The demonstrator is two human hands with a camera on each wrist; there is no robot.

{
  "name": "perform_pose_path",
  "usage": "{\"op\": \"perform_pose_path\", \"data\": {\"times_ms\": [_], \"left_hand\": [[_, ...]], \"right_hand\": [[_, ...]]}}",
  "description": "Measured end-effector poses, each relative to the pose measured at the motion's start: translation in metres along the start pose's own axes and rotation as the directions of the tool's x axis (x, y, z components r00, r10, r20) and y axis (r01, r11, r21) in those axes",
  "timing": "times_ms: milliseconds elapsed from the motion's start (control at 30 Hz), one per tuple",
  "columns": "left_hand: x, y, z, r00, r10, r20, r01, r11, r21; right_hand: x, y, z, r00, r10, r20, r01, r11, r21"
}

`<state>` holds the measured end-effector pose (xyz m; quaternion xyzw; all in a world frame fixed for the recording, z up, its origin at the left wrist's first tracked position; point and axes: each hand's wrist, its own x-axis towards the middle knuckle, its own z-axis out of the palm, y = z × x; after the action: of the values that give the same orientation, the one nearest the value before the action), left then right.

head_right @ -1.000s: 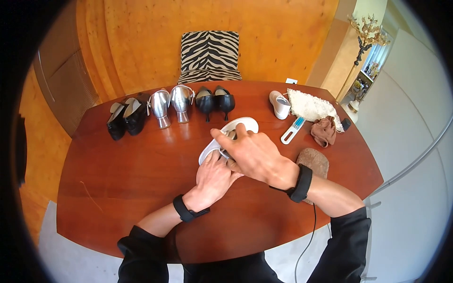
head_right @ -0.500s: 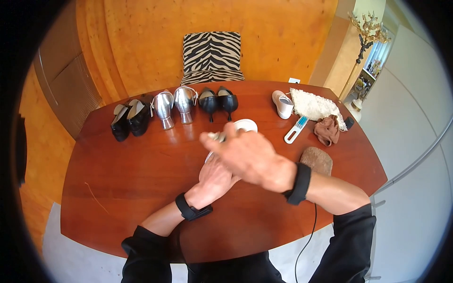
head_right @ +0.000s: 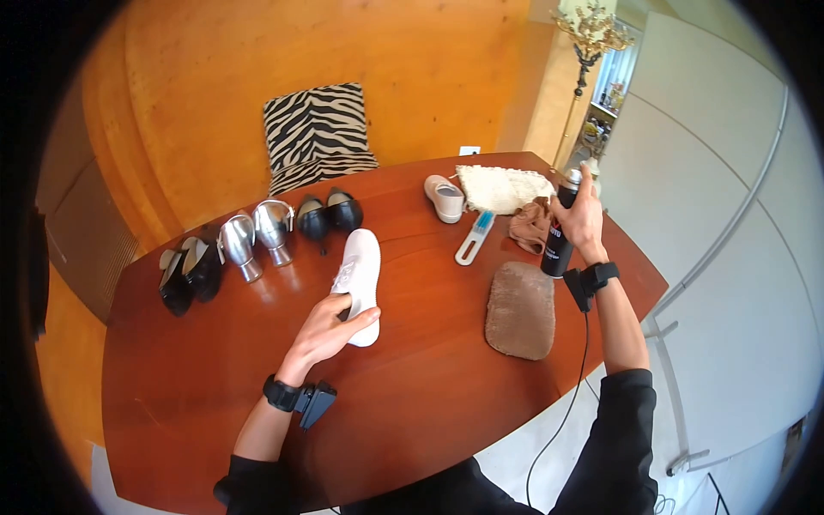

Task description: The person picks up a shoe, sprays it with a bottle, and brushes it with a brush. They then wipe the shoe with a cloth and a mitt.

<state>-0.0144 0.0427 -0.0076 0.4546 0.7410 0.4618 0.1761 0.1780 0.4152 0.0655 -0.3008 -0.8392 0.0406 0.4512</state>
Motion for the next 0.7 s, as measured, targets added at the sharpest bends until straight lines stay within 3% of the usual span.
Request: {"op": "perform_pose_path", "data": {"times_ms": [133, 267, 467, 700], "left_hand": [[-0.002, 0.004, 0.003, 0.997, -0.053, 0.059, 0.057, 0.997, -0.060], [-0.004, 0.006, 0.006, 0.996, -0.063, 0.070, 0.067, 0.996, -0.052], [-0.002, 0.002, 0.007, 0.984, -0.119, 0.131, 0.113, 0.992, 0.055], [-0.004, -0.002, 0.013, 0.981, -0.119, 0.151, 0.124, 0.992, -0.020]], "right_hand": [[-0.005, 0.056, -0.006, 0.981, 0.167, -0.098, -0.168, 0.986, 0.001], [-0.012, 0.096, -0.003, 0.960, 0.211, -0.185, -0.220, 0.975, -0.028], [-0.011, 0.128, 0.003, 0.948, 0.225, -0.226, -0.251, 0.964, -0.091], [-0.003, 0.161, 0.008, 0.951, 0.209, -0.229, -0.247, 0.957, -0.150]]}}
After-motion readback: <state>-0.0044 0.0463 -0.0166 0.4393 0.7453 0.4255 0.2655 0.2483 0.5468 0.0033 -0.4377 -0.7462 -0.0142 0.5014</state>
